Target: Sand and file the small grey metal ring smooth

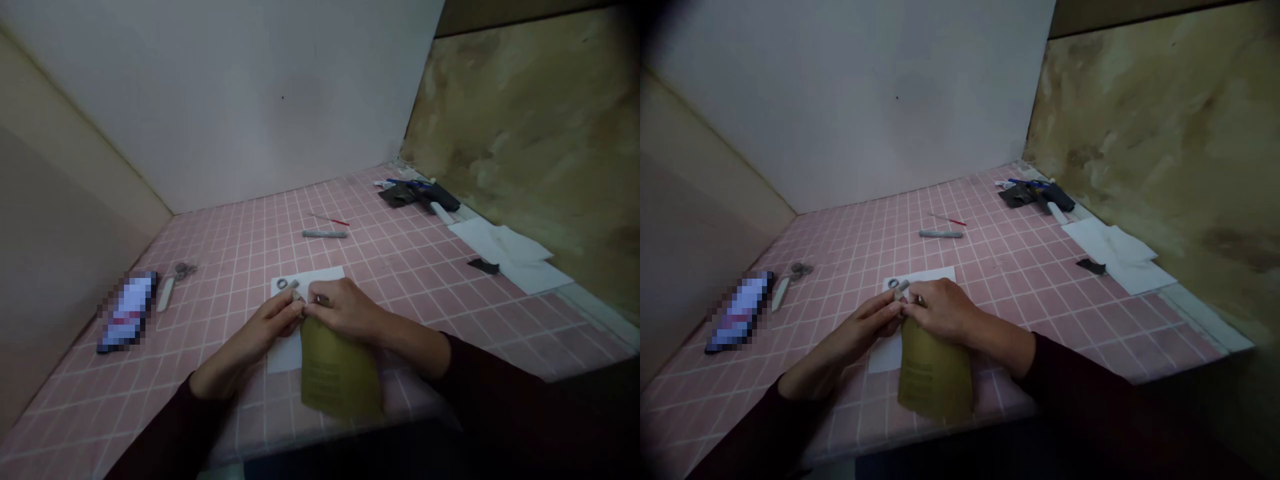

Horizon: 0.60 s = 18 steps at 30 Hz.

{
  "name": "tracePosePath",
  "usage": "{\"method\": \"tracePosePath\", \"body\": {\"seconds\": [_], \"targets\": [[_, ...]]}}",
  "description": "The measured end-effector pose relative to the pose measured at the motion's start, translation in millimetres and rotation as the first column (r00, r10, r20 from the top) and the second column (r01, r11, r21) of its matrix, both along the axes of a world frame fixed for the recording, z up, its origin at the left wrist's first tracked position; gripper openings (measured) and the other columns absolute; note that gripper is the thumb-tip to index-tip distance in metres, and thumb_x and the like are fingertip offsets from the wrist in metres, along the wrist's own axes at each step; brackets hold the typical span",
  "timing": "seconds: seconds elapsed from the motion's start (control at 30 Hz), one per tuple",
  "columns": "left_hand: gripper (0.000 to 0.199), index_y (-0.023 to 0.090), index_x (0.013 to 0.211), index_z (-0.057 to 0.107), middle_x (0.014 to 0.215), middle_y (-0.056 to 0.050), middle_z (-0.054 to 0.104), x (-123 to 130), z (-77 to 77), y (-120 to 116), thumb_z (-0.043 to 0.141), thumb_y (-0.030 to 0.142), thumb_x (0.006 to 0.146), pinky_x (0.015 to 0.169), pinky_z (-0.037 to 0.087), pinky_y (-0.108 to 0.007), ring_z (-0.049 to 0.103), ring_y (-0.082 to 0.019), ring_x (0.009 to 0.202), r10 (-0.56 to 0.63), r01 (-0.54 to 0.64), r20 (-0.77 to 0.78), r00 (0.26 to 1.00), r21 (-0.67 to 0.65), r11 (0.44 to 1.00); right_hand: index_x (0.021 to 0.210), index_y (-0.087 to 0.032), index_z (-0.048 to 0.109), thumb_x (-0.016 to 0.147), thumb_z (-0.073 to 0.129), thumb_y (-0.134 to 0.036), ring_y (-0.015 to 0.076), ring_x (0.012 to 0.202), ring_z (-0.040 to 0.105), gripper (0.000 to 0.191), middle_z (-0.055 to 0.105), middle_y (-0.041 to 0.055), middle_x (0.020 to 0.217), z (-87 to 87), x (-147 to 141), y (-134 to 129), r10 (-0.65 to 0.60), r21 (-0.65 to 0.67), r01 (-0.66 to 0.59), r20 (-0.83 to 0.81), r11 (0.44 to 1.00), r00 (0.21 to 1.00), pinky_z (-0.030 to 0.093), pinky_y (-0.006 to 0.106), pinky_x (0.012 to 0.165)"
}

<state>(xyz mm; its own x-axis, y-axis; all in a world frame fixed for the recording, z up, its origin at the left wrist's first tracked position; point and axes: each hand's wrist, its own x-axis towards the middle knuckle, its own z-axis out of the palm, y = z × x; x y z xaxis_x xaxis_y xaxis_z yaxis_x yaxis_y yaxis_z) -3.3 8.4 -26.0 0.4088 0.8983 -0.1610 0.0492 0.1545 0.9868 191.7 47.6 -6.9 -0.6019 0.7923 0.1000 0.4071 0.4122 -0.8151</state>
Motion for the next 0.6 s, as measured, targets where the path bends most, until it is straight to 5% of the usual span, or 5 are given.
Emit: {"method": "tracePosePath", "body": {"seconds": [0.1, 0.3, 0.37, 0.47, 0.6], "targets": [[0.028, 0.018, 0.083, 0.049, 0.065, 0.005, 0.033, 0, -5.6, 2, 0.055, 0.043, 0.094, 0.052, 0.019, -0.026, 0.025, -0.010, 0.056, 0.010, -0.009, 0.035, 0.999, -0.021, 1.000, 0.090, -0.021, 0.059, 0.085, 0.060, -0.025, 0.0110, 0.059, 0.041, 0.007, 0.045, -0.0064, 0.059, 0.9, 0, -4, 0.002, 0.001, -0.002, -0.057, 1.000, 0.998, 0.029, 0.026, 0.062], [0.028, 0.018, 0.082, 0.050, 0.068, 0.003, 0.042, 6, -0.1, -2, 0.051, 0.043, 0.096, 0.057, 0.029, -0.026, 0.037, -0.011, 0.060, 0.088, -0.087, -0.005, 0.996, 0.048, 0.995, 0.082, -0.019, 0.060, 0.081, 0.063, -0.024, 0.0091, 0.055, 0.037, 0.006, 0.037, -0.0079, 0.057, -0.1, 3, 3, 0.000, -0.233, -0.045, -0.189, 0.971, 0.982, 0.028, 0.024, 0.056], [0.022, 0.020, 0.090, 0.052, 0.076, 0.002, 0.047, 7, 5.8, -4, 0.054, 0.040, 0.095, 0.062, 0.035, -0.026, 0.043, -0.012, 0.066, 0.132, -0.130, 0.001, 0.991, 0.174, 0.976, 0.084, -0.019, 0.061, 0.078, 0.068, -0.029, 0.0086, 0.054, 0.039, 0.014, 0.043, -0.0074, 0.059, -1.3, 3, 8, -0.022, -0.428, -0.104, -0.279, 0.898, 0.960, 0.030, 0.024, 0.054], [0.015, 0.021, 0.099, 0.054, 0.086, 0.000, 0.050, 7, 12.8, -7, 0.057, 0.035, 0.094, 0.068, 0.040, -0.027, 0.047, -0.014, 0.075, 0.117, -0.115, 0.014, 0.993, 0.331, 0.936, 0.089, -0.019, 0.060, 0.075, 0.072, -0.033, 0.0089, 0.057, 0.049, 0.023, 0.056, -0.0041, 0.069, -1.6, 5, 11, -0.091, -0.662, -0.224, -0.407, 0.715, 0.909, 0.036, 0.023, 0.056], [0.014, 0.021, 0.105, 0.055, 0.096, -0.003, 0.052, 4, 12.0, -9, 0.055, 0.032, 0.096, 0.072, 0.041, -0.028, 0.049, -0.016, 0.084, 0.078, -0.051, -0.053, 0.996, 0.381, 0.923, 0.090, -0.017, 0.061, 0.075, 0.072, -0.027, 0.0086, 0.059, 0.052, 0.021, 0.060, -0.0021, 0.072, 5.1, 7, 7, -0.156, -0.755, -0.298, -0.465, 0.584, 0.871, 0.039, 0.023, 0.058]]}}
